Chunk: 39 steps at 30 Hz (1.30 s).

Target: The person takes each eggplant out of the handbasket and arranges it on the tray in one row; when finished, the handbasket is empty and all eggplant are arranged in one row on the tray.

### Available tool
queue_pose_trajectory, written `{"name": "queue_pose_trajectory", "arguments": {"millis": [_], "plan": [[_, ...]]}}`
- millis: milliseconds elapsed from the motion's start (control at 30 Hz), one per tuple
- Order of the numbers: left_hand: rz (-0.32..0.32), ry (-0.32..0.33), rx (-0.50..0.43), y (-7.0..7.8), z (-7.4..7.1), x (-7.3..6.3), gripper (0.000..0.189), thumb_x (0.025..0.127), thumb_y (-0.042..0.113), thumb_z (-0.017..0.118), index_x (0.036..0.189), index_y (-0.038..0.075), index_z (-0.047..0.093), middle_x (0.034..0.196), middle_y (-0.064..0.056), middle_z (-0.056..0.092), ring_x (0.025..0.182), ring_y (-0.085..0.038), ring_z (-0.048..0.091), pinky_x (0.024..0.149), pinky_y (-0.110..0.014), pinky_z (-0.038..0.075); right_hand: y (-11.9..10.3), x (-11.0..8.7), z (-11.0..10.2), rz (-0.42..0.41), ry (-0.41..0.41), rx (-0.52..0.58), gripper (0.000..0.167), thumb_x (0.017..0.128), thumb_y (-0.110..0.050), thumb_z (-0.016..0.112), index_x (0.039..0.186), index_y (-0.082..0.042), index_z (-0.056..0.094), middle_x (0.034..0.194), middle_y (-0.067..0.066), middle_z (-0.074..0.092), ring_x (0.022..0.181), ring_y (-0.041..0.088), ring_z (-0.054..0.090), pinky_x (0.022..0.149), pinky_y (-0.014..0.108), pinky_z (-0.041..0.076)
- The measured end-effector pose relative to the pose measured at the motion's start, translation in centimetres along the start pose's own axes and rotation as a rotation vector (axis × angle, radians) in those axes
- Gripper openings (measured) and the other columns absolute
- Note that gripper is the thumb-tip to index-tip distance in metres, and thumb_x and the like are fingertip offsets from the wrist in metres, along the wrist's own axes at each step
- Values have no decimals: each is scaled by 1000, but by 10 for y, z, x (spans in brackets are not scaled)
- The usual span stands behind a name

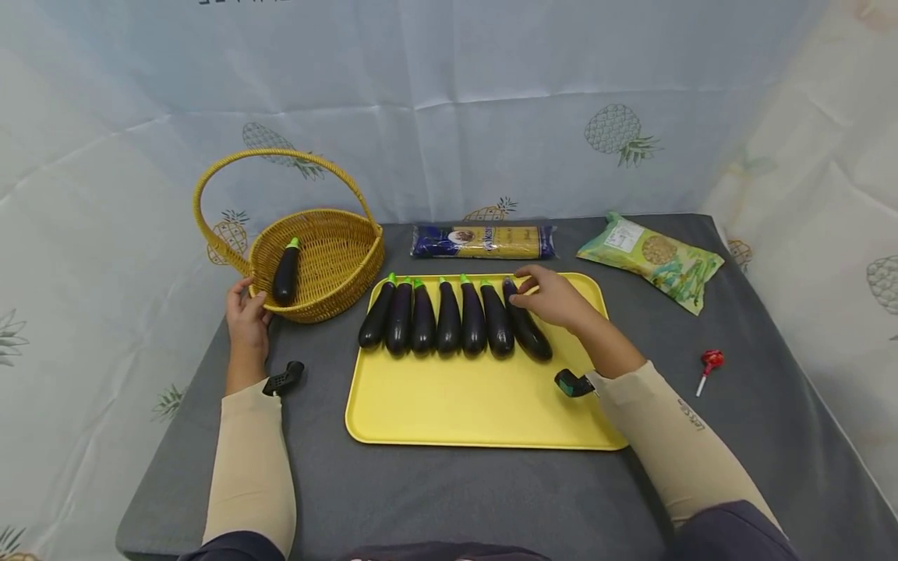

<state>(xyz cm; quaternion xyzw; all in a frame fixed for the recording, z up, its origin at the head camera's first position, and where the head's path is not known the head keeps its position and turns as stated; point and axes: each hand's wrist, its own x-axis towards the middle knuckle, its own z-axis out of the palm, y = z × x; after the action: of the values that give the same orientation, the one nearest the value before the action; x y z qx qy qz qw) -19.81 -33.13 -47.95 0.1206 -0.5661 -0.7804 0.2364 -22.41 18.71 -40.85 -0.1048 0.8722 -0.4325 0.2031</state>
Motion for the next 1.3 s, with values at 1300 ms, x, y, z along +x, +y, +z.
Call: {"name": "queue_pose_trajectory", "arguments": {"millis": [1300], "plan": [[45, -12, -44, -1, 4, 3, 30, 96, -6, 51, 124, 5, 46, 131, -22, 47, 73, -11, 45, 56, -23, 29, -235, 217, 250, -372, -288, -563, 45, 102, -31, 52, 146, -26, 45, 144, -4, 46, 133, 13, 39, 101, 27, 36]]}}
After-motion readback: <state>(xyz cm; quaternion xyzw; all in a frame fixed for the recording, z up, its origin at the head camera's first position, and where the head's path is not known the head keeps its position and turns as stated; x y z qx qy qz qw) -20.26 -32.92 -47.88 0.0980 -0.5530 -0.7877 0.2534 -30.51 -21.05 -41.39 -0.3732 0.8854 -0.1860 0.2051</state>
